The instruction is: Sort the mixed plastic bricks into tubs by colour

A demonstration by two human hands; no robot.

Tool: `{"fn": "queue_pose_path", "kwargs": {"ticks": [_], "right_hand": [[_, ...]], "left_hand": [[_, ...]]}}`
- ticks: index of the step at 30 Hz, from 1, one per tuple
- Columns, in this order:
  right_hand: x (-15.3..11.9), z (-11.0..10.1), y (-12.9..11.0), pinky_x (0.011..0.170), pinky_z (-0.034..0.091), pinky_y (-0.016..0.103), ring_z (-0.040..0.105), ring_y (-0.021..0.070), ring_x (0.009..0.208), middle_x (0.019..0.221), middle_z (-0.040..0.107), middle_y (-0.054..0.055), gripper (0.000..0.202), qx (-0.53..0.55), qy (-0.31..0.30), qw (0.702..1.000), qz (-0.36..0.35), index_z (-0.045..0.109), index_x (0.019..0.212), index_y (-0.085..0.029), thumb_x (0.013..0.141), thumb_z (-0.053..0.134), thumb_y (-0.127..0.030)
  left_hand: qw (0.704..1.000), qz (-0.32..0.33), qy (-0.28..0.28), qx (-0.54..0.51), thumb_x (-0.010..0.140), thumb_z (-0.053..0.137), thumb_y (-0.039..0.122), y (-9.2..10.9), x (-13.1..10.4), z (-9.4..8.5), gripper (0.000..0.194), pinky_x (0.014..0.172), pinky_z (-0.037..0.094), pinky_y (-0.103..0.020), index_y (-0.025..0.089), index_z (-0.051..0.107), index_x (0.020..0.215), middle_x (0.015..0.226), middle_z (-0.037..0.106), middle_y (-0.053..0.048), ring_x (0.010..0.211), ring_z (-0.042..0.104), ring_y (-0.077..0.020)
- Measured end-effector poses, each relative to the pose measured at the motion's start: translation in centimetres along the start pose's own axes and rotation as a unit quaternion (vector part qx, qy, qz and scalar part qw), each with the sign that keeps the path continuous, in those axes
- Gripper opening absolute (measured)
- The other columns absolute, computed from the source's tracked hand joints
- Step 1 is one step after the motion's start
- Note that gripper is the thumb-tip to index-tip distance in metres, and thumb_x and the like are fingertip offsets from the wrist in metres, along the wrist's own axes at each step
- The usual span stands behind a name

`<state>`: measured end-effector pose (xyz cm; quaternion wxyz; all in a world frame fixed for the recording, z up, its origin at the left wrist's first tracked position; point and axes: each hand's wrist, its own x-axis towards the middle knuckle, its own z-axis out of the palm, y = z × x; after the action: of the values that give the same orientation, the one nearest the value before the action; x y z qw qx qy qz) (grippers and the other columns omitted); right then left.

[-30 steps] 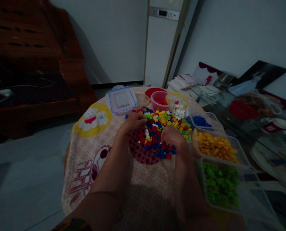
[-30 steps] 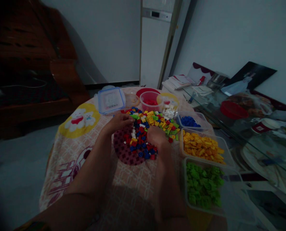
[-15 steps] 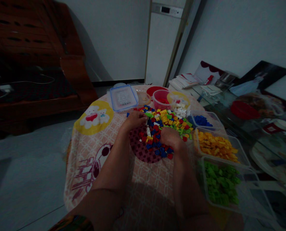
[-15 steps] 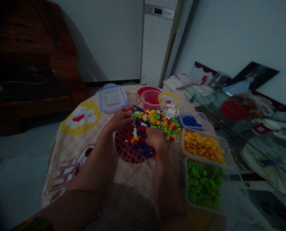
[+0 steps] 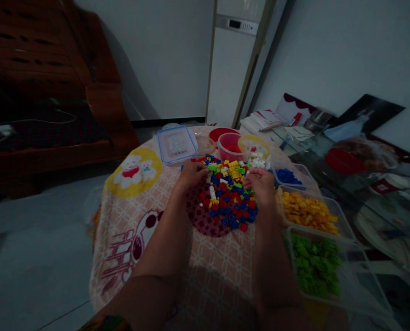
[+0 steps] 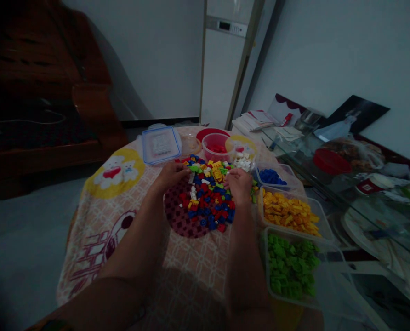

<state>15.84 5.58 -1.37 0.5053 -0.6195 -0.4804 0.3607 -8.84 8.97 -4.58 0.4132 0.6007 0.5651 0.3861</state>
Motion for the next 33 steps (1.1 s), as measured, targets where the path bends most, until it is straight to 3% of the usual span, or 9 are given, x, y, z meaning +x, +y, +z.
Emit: {"fn": "queue_pose_path", "kwargs": {"ticks": [4,9,11,17,21,25,27,30,33], "right_hand": [[3.5,-0.3,-0.5,0.051,0.056,0.025,0.07,0.0179,0.056,0.065,0.069,0.0,0.025,0.019,0.133,0.991,0.022,0.067,0.1,-0.015,0.077,0.059,-0.022],[5.2,-0.7,-1.9,0.056,0.058,0.027,0.071,0.018,0.06,0.078,0.075,0.005,0.042,-0.025,0.154,0.988,0.007,0.068,0.121,-0.011,0.083,0.056,-0.022],[3.7,-0.6,-1.8,0.052,0.055,0.025,0.069,0.0169,0.057,0.075,0.074,0.005,0.035,-0.056,0.122,0.991,-0.014,0.071,0.113,-0.012,0.084,0.055,-0.025],[-4.3,-1.0,-0.2,0.049,0.049,0.024,0.065,0.0161,0.053,0.069,0.073,0.002,0.025,-0.177,-0.079,0.981,-0.024,0.076,0.091,-0.016,0.083,0.059,-0.033],[-7.9,-2.4,0.4,0.061,0.047,0.025,0.067,0.0167,0.066,0.075,0.076,0.003,0.018,-0.305,-0.17,0.933,-0.081,0.078,0.083,-0.019,0.081,0.06,-0.022],[-9.1,-3.2,0.7,0.065,0.043,0.026,0.067,0.0173,0.07,0.077,0.077,0.003,0.019,-0.418,-0.263,0.865,-0.089,0.08,0.086,-0.021,0.084,0.062,-0.02],[-9.1,-3.1,1.0,0.071,0.045,0.026,0.07,0.0183,0.079,0.086,0.08,0.004,0.021,-0.448,-0.238,0.858,-0.08,0.082,0.093,-0.022,0.086,0.062,-0.02],[-8.9,-2.6,1.3,0.079,0.047,0.027,0.072,0.0205,0.093,0.104,0.081,0.008,0.027,-0.466,-0.133,0.871,-0.079,0.081,0.109,-0.022,0.091,0.06,-0.022],[-9.0,-2.7,1.3,0.077,0.047,0.028,0.072,0.0206,0.091,0.104,0.081,0.008,0.028,-0.461,-0.091,0.879,-0.084,0.08,0.111,-0.022,0.094,0.058,-0.024]], "left_hand": [[0.998,-0.025,0.011,-0.062,0.084,0.064,0.025,0.1,-0.2,0.2,0.019,0.058,0.051,-0.02,0.018,0.063,0.067,0.057,0.065,0.004,0.054,0.063,-0.0114],[0.995,-0.048,0.036,-0.083,0.084,0.062,0.02,0.0,-0.2,0.4,0.016,0.056,0.05,-0.02,0.017,0.064,0.069,0.056,0.065,0.004,0.052,0.062,-0.0107],[0.995,-0.044,0.04,-0.082,0.085,0.062,0.021,-0.1,0.0,0.4,0.017,0.056,0.051,-0.02,0.017,0.065,0.069,0.058,0.067,0.004,0.052,0.063,-0.0108],[0.995,-0.036,0.059,-0.074,0.085,0.062,0.022,-0.5,0.2,0.6,0.016,0.057,0.051,-0.02,0.016,0.066,0.071,0.059,0.067,0.002,0.054,0.064,-0.0119],[0.992,-0.038,0.066,-0.098,0.085,0.063,0.021,-0.2,0.0,0.5,0.015,0.055,0.051,-0.02,0.015,0.065,0.072,0.06,0.067,0.002,0.052,0.062,-0.0112],[0.99,-0.044,0.07,-0.113,0.084,0.064,0.019,0.2,-0.2,0.5,0.014,0.054,0.05,-0.019,0.015,0.065,0.071,0.06,0.067,0.001,0.051,0.061,-0.0104],[0.99,-0.049,0.075,-0.113,0.084,0.063,0.019,0.2,-0.1,0.6,0.014,0.054,0.05,-0.02,0.015,0.065,0.071,0.059,0.066,0.002,0.051,0.061,-0.0105],[0.989,-0.052,0.079,-0.112,0.084,0.063,0.02,-0.2,0.1,0.6,0.013,0.054,0.05,-0.02,0.015,0.064,0.072,0.059,0.066,0.002,0.051,0.061,-0.0104],[0.989,-0.04,0.08,-0.114,0.083,0.065,0.023,-0.6,0.3,0.7,0.013,0.054,0.05,-0.02,0.016,0.064,0.072,0.059,0.066,0.002,0.053,0.062,-0.011]]}}
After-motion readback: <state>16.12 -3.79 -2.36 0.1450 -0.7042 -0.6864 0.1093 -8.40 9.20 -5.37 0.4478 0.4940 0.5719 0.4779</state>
